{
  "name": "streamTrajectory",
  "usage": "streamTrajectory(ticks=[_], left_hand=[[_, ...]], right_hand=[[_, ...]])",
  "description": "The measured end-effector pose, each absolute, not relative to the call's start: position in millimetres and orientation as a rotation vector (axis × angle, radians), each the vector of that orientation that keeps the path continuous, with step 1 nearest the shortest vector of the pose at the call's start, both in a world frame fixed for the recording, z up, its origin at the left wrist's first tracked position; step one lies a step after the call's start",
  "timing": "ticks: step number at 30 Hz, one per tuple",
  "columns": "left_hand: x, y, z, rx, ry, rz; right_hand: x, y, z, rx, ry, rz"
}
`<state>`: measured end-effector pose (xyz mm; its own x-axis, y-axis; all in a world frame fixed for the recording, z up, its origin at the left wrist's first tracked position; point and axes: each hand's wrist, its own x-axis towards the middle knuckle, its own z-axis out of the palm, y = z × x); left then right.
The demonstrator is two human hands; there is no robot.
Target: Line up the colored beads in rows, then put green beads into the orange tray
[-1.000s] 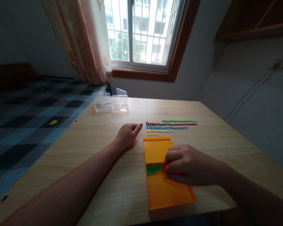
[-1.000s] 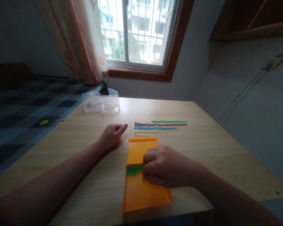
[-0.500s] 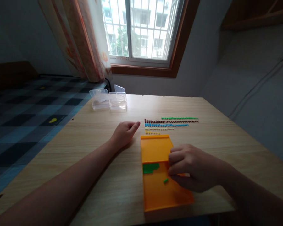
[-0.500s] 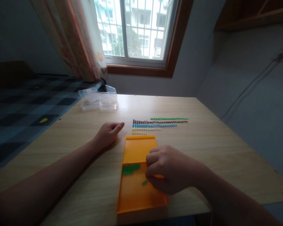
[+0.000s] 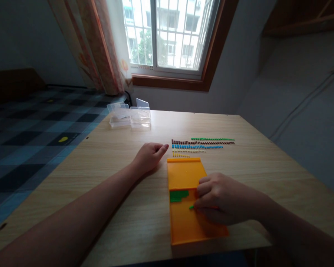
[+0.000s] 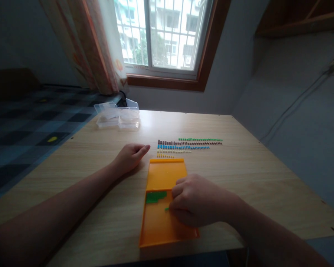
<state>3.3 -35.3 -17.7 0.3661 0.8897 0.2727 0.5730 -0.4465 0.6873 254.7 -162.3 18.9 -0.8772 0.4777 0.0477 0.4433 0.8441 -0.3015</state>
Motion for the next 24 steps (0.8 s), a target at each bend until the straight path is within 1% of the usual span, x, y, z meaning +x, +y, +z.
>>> streamTrajectory(ticks=[11, 24], left_hand=[[4.0, -37.1, -15.7, 2.211, 1.251, 0.859], [4.0, -36.6, -16.1, 2.221, 1.241, 0.842]], right_hand=[[247.3, -166.6, 10.9, -0.821, -2.896, 0.277], [246.7, -165.6, 10.9, -0.854, -2.895, 0.283]])
